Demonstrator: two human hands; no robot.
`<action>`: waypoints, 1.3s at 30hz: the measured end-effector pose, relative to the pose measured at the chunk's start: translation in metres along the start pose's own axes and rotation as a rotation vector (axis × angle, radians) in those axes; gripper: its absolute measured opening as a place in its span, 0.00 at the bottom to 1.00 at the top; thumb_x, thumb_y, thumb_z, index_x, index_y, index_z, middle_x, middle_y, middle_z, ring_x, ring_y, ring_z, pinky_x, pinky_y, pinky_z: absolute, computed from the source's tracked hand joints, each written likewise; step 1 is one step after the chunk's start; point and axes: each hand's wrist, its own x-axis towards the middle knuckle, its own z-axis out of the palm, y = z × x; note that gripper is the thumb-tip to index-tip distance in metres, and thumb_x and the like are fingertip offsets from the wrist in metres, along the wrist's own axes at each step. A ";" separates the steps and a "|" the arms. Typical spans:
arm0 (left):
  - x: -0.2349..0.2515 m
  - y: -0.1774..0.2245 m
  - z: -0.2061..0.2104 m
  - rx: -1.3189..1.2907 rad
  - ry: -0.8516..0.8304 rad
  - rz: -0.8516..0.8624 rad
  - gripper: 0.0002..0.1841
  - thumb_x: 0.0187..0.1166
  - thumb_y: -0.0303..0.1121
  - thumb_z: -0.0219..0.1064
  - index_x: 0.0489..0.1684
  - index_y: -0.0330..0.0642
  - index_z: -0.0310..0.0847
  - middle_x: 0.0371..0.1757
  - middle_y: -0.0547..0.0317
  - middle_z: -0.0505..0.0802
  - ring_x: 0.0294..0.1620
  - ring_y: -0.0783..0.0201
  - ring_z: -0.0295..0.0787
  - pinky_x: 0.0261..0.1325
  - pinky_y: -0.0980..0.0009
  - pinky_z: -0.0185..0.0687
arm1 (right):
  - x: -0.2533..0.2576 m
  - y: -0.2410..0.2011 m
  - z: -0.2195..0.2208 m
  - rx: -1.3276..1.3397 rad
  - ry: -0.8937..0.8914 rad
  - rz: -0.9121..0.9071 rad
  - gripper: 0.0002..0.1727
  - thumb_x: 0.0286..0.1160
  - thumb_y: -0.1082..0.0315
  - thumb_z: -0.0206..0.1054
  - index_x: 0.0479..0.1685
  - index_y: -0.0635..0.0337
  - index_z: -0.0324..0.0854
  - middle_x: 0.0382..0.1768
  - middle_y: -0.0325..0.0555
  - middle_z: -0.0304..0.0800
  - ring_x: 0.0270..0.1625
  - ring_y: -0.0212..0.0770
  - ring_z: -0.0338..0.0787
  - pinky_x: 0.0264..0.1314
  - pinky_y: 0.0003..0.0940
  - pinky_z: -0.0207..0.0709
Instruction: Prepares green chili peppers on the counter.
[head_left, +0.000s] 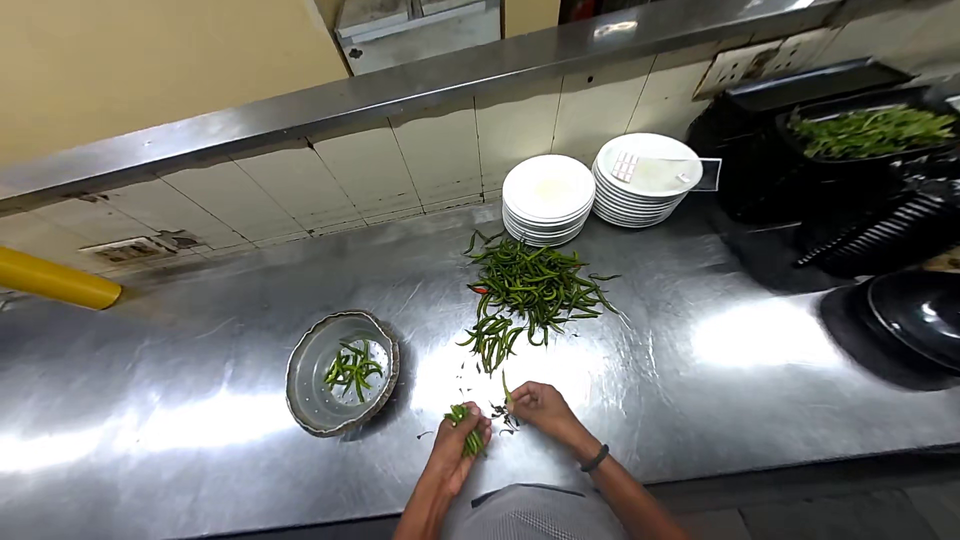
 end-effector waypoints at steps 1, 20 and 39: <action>0.003 -0.001 0.001 0.058 -0.019 0.018 0.12 0.86 0.26 0.62 0.61 0.30 0.75 0.44 0.44 0.92 0.38 0.58 0.93 0.43 0.66 0.91 | -0.006 -0.002 0.010 0.004 -0.024 -0.021 0.20 0.64 0.54 0.80 0.51 0.56 0.88 0.38 0.40 0.93 0.38 0.36 0.91 0.47 0.38 0.87; 0.005 -0.016 -0.012 0.959 -0.187 0.318 0.14 0.78 0.38 0.71 0.55 0.40 0.86 0.42 0.56 0.92 0.39 0.66 0.89 0.45 0.67 0.87 | -0.012 -0.002 0.022 -0.195 -0.026 -0.081 0.17 0.78 0.49 0.70 0.45 0.52 0.92 0.36 0.39 0.93 0.40 0.36 0.90 0.51 0.43 0.84; 0.005 -0.009 -0.026 0.922 -0.247 0.319 0.11 0.79 0.32 0.69 0.52 0.36 0.86 0.38 0.55 0.92 0.34 0.63 0.89 0.42 0.65 0.89 | -0.014 0.011 0.025 0.197 -0.160 -0.080 0.12 0.76 0.60 0.73 0.43 0.60 0.91 0.33 0.39 0.92 0.34 0.32 0.89 0.41 0.31 0.84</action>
